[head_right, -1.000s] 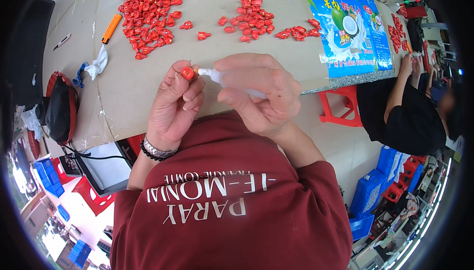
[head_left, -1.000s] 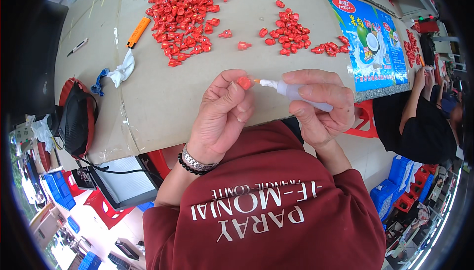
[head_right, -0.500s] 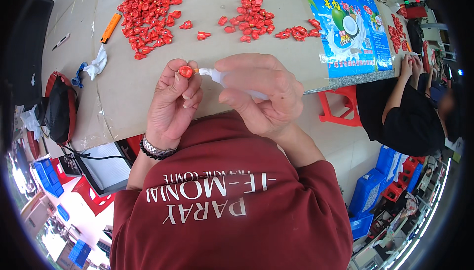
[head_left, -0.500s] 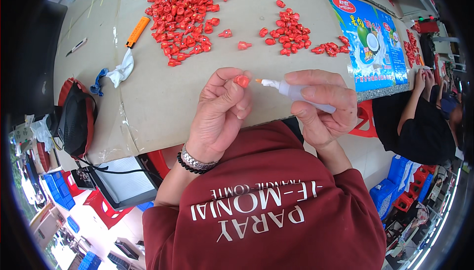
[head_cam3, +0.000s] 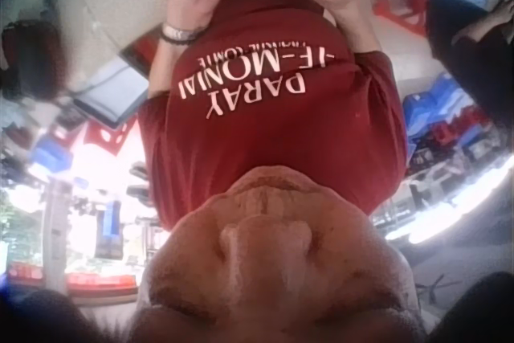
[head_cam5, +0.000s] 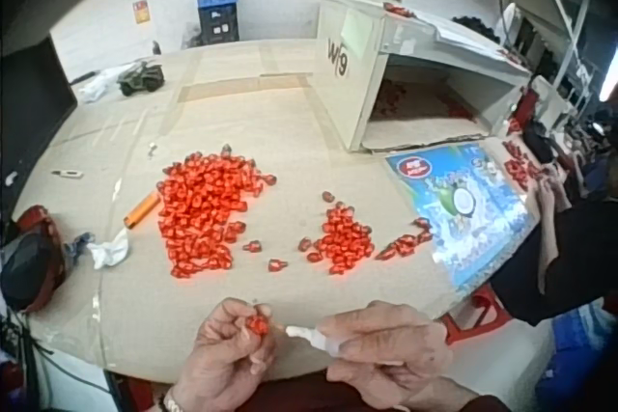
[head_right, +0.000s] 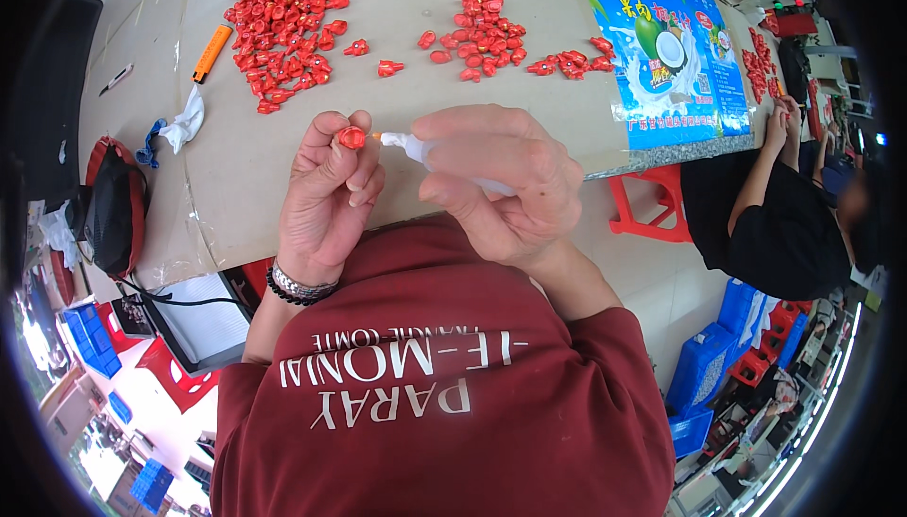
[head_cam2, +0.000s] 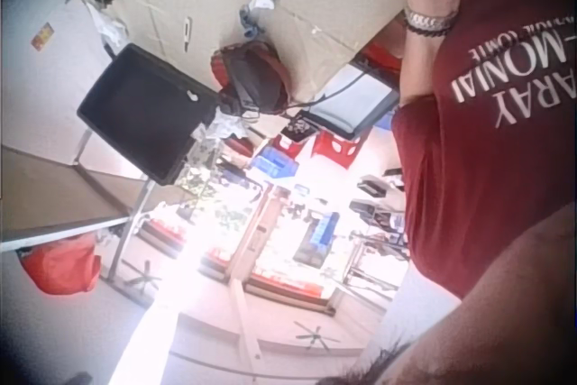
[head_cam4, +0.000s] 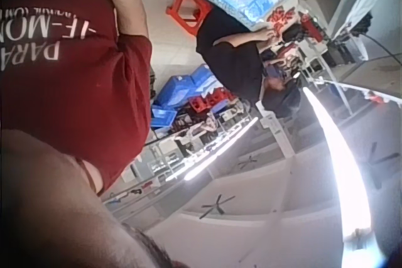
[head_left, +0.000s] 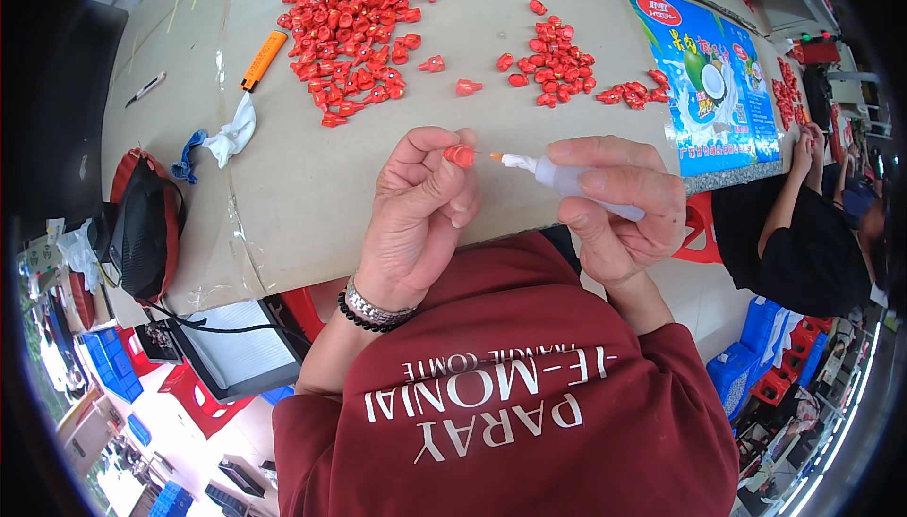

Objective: The person repeatedly picks small red capsule candies from a pile on a table, uses a small white squeeze bottle to fill each capsule with a liquid, and then closes the capsule. The filled capsules are placed back on the table. The process is repeated continuously throughout the clip.

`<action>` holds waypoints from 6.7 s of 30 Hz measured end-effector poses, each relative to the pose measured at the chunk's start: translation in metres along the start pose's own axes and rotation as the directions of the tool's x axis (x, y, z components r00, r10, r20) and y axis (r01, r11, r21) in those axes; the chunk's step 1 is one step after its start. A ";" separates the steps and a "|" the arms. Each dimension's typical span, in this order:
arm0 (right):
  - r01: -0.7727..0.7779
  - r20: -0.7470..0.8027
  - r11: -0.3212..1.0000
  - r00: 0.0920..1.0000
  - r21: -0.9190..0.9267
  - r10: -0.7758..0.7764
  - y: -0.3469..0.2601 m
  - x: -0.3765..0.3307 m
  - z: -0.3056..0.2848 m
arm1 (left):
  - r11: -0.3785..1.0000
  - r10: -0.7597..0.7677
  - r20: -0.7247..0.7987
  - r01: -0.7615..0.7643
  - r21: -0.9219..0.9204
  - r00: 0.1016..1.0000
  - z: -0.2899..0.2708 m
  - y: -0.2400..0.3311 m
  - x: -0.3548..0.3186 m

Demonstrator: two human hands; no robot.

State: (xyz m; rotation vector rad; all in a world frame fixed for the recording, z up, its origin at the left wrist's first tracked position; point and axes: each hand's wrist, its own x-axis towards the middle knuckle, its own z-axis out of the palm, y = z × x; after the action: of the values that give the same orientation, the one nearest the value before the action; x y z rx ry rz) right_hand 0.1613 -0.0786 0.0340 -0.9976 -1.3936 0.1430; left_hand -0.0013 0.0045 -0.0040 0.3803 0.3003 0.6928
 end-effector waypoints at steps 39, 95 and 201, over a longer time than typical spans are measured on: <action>-0.769 -0.019 0.639 0.639 0.010 0.769 0.060 0.032 -0.014 | 0.964 -0.108 -0.042 0.094 -0.247 0.993 -0.014 0.007 -0.006; -0.125 0.263 0.972 0.948 -0.201 0.176 0.022 0.008 0.031 | 0.908 0.220 -0.139 -0.151 0.390 0.966 -0.004 0.002 -0.009; -0.767 -0.313 0.408 0.596 -0.495 0.740 0.066 -0.009 -0.087 | -0.504 0.248 0.398 -0.233 0.832 0.883 -0.006 0.020 0.067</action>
State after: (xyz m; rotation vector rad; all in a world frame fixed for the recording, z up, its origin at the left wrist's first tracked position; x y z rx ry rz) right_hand 0.2638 -0.0875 -0.0037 -2.1435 -0.8167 0.3736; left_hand 0.0344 0.0650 -0.0105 2.4498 0.8636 0.7402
